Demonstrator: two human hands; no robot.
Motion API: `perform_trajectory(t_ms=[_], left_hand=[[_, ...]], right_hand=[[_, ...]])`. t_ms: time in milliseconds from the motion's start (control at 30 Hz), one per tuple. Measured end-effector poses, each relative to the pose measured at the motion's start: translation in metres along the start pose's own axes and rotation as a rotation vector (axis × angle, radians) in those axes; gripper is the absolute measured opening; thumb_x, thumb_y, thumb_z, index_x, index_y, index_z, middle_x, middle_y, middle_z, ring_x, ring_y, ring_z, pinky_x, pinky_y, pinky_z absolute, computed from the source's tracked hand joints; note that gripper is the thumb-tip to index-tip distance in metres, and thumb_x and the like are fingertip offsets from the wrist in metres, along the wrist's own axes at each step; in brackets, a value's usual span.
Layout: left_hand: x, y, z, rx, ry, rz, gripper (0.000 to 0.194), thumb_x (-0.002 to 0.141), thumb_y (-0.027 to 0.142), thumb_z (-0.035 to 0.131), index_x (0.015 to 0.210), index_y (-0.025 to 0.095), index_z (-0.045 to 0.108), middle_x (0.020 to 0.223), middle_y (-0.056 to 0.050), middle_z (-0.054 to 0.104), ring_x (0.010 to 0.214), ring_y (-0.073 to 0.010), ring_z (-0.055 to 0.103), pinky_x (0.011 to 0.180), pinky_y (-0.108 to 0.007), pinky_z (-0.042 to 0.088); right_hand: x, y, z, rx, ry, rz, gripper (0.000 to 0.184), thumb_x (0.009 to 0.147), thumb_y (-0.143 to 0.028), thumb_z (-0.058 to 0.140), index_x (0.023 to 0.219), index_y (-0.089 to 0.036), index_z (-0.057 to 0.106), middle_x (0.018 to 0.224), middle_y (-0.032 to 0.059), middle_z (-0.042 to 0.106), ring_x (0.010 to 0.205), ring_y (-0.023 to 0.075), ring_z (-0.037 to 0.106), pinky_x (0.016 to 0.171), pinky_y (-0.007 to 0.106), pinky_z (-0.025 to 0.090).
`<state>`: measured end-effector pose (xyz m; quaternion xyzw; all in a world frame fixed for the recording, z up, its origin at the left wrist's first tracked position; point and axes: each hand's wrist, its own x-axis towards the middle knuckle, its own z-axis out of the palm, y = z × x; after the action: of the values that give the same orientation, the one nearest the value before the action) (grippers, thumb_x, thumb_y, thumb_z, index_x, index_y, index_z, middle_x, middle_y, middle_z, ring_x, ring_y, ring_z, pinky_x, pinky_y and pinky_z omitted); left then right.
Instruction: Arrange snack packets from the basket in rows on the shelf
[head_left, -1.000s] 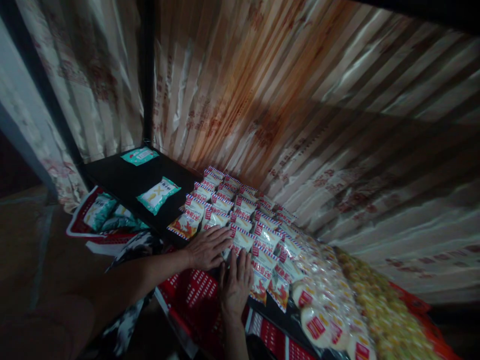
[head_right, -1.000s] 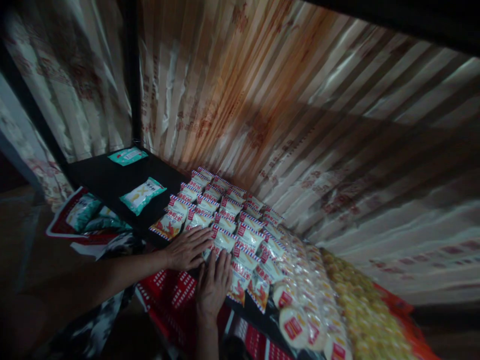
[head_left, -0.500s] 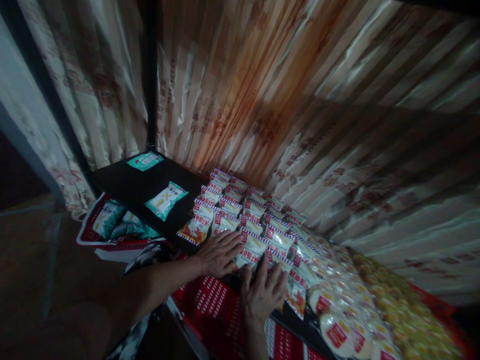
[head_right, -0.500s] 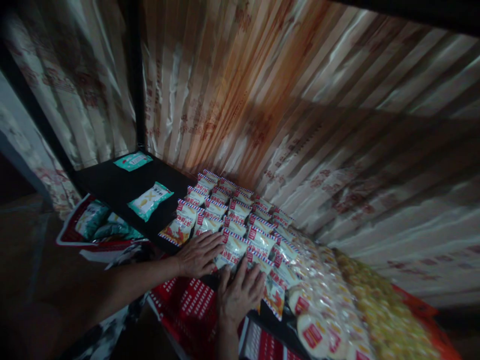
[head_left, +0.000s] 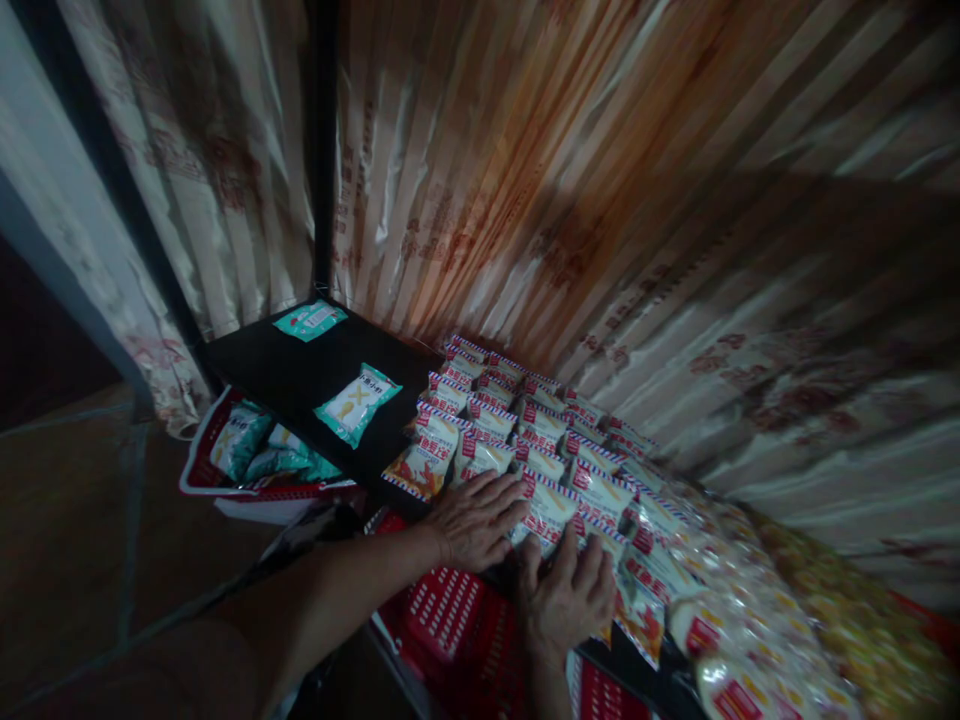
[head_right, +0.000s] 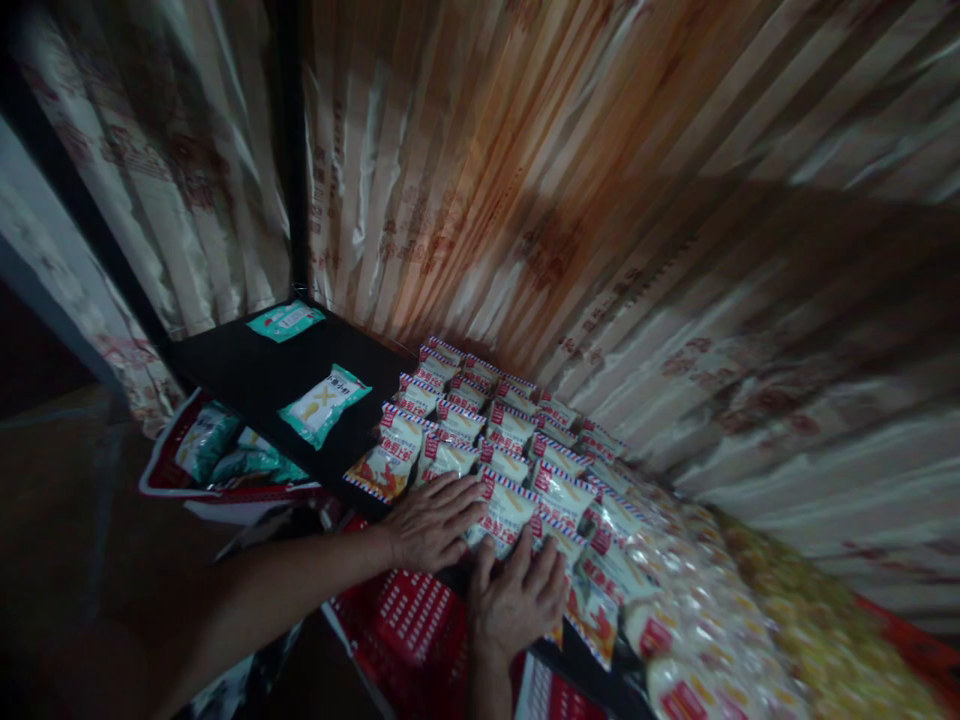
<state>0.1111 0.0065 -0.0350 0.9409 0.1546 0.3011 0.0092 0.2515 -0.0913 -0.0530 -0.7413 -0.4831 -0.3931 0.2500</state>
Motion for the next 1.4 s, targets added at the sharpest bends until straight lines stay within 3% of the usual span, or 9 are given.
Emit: perform_trajectory(t_ms=[167, 667, 1400], left_hand=[[0.001, 0.000, -0.002, 0.000, -0.012, -0.003, 0.051, 0.090, 0.038, 0.037, 0.133, 0.010, 0.038, 0.143, -0.013, 0.038, 0.138, -0.0240, 0.022, 0.115, -0.039, 0.013], [0.003, -0.002, -0.019, 0.025, -0.057, -0.027, 0.051, 0.090, 0.039, 0.035, 0.133, 0.011, 0.038, 0.146, -0.009, 0.035, 0.137, -0.0221, 0.023, 0.113, -0.037, 0.014], [0.001, 0.001, -0.008, 0.055, -0.053, 0.005, 0.051, 0.092, 0.037, 0.032, 0.134, 0.010, 0.038, 0.146, -0.012, 0.034, 0.139, -0.0230, 0.018, 0.114, -0.040, 0.013]], right_hand=[[0.001, -0.001, 0.003, -0.032, 0.039, 0.000, 0.048, 0.085, -0.039, 0.051, 0.125, -0.011, 0.054, 0.126, 0.0211, 0.053, 0.119, 0.0361, 0.046, 0.091, 0.054, 0.040], [-0.004, 0.006, 0.015, -0.074, 0.082, -0.072, 0.055, 0.080, -0.035, 0.058, 0.131, -0.015, 0.049, 0.127, 0.0193, 0.054, 0.118, 0.0373, 0.047, 0.090, 0.054, 0.043], [-0.005, -0.004, 0.010, -0.089, 0.035, 0.037, 0.045, 0.084, -0.040, 0.053, 0.119, -0.012, 0.058, 0.125, 0.0193, 0.055, 0.120, 0.0343, 0.046, 0.096, 0.053, 0.038]])
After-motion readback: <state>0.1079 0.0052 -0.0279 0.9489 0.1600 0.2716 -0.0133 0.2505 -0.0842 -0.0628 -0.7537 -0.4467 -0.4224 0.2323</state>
